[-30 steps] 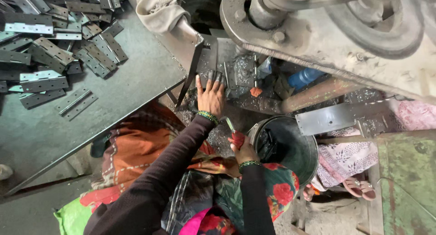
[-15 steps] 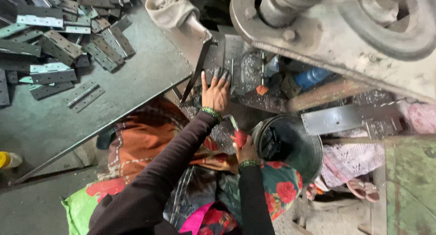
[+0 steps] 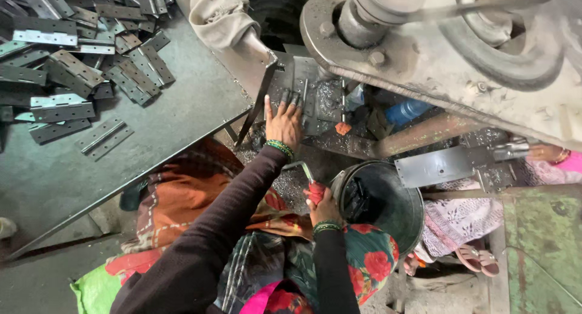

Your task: The person operates a manual press machine to process metal hinge pieces. They pick up a hinge from a pile, place it under the press, and pull a lever to activate the machine. The processed hinge is then dropped into a bucket. This cycle repeats continuously.

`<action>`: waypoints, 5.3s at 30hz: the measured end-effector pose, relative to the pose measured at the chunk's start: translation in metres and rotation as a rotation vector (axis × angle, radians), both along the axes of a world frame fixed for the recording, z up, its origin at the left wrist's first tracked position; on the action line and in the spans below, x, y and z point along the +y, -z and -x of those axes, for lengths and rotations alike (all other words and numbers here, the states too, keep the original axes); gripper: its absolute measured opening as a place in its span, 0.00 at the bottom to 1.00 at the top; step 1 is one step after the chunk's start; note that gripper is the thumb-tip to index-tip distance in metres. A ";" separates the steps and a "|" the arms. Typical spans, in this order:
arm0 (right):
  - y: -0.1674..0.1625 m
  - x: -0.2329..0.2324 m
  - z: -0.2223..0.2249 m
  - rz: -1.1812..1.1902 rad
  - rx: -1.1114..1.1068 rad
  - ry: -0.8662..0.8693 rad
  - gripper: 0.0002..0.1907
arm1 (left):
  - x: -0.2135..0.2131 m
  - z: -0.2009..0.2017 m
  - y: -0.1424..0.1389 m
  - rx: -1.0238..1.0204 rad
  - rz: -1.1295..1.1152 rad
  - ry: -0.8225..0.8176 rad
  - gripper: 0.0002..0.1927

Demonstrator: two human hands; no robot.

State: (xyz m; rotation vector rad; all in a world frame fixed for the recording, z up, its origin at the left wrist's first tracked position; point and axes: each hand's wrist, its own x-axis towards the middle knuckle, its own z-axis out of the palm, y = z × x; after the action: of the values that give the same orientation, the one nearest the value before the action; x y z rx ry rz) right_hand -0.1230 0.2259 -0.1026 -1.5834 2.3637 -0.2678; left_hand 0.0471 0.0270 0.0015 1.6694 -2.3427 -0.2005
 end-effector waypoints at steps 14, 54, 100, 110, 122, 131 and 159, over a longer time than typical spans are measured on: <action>-0.023 -0.001 -0.001 -0.048 0.047 0.024 0.41 | -0.026 0.009 0.008 0.029 0.116 -0.018 0.28; 0.042 -0.001 0.032 -0.042 -0.069 -0.003 0.36 | 0.008 -0.061 0.055 0.090 0.300 0.205 0.25; 0.006 0.002 0.015 -0.099 -0.046 0.046 0.34 | 0.011 -0.118 -0.035 0.679 -0.045 -0.406 0.27; 0.000 0.008 0.010 0.015 0.029 0.036 0.37 | 0.017 0.010 -0.023 0.574 0.002 -0.243 0.28; -0.094 -0.024 0.020 -0.345 0.170 -0.006 0.33 | -0.020 0.011 0.017 -0.010 -0.049 -0.020 0.27; 0.000 -0.001 0.012 -0.131 -0.013 0.046 0.30 | 0.003 -0.002 0.019 0.146 0.117 0.000 0.25; -0.042 0.005 -0.007 -0.022 0.187 0.045 0.35 | -0.048 0.018 0.023 0.043 0.094 -0.036 0.26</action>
State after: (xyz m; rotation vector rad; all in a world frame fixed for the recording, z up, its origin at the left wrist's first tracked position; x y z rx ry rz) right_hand -0.1164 0.2308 -0.0609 -1.6103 2.5349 -0.1062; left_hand 0.0295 -0.0209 -0.0218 1.6446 -2.2529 -0.1162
